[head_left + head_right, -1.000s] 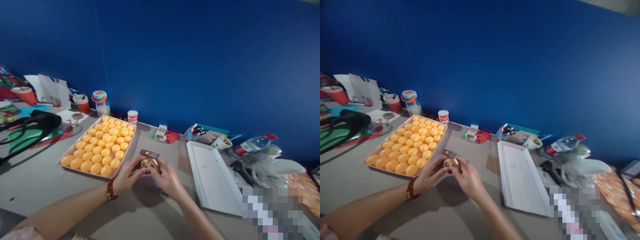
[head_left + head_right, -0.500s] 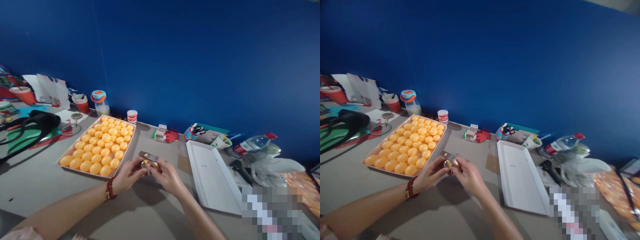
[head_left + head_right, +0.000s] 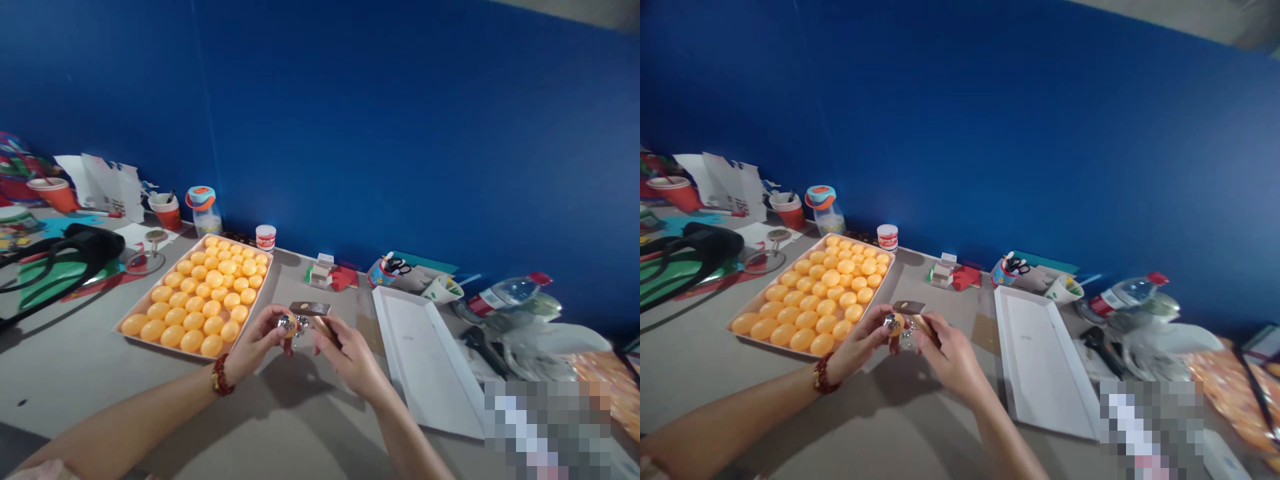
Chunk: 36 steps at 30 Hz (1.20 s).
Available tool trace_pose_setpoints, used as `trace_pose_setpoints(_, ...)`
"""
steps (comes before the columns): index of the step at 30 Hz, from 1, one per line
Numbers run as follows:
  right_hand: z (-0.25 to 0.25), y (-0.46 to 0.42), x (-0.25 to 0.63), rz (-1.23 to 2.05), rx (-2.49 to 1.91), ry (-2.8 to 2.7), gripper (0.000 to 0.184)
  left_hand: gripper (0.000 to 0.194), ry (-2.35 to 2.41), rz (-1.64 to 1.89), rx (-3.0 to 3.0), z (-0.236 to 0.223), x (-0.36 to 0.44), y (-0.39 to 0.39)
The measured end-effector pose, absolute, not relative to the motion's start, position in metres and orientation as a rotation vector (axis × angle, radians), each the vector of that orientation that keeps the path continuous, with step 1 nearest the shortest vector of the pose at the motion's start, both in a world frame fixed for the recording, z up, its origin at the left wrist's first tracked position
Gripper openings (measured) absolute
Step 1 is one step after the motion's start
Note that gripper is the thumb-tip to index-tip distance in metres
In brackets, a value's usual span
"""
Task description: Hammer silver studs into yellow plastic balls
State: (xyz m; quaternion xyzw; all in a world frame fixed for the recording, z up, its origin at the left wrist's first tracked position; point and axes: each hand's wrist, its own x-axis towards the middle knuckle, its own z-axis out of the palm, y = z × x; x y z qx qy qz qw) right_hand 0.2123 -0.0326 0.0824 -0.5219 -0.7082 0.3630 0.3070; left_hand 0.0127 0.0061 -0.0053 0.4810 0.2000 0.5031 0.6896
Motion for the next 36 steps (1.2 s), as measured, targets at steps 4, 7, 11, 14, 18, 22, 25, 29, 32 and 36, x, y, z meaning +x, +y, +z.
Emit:
trace_pose_setpoints(4,0.083,-0.034,0.218,0.943,-1.437,-1.868,0.025,0.025,0.498,1.145,0.993,-0.004,0.012,0.01)
trace_pose_setpoints(7,0.085,-0.034,0.22,0.927,-1.447,-1.882,0.025,0.027,0.519,1.15,0.95,-0.003,0.012,0.011)
trace_pose_setpoints(11,0.085,-0.032,0.217,0.916,-1.467,-1.971,0.022,0.028,0.499,1.161,0.951,-0.002,0.012,0.011)
trace_pose_setpoints(14,0.085,-0.031,0.217,0.896,-1.483,-2.021,0.023,0.029,0.484,1.148,0.997,-0.002,0.011,0.011)
trace_pose_setpoints(18,0.087,-0.032,0.218,0.878,-1.489,-1.988,0.025,0.029,0.505,1.148,1.046,-0.001,0.01,0.011)
trace_pose_setpoints(22,0.09,-0.033,0.218,0.87,-1.487,-2.067,0.023,0.028,0.504,1.153,1.057,-0.002,0.01,0.01)
trace_pose_setpoints(25,0.091,-0.033,0.218,0.824,-1.492,-2.052,0.024,0.028,0.509,1.146,1.06,-0.003,0.009,0.01)
trace_pose_setpoints(29,0.094,-0.034,0.217,0.82,-1.499,-2.065,0.024,0.029,0.509,1.143,1.066,-0.003,0.009,0.01)
trace_pose_setpoints(32,0.096,-0.034,0.216,0.828,-1.507,-2.112,0.023,0.029,0.5,1.149,1.071,-0.003,0.009,0.01)
trace_pose_setpoints(36,0.097,-0.033,0.215,0.843,-1.523,-2.081,0.025,0.031,0.499,1.157,1.082,-0.002,0.009,0.009)
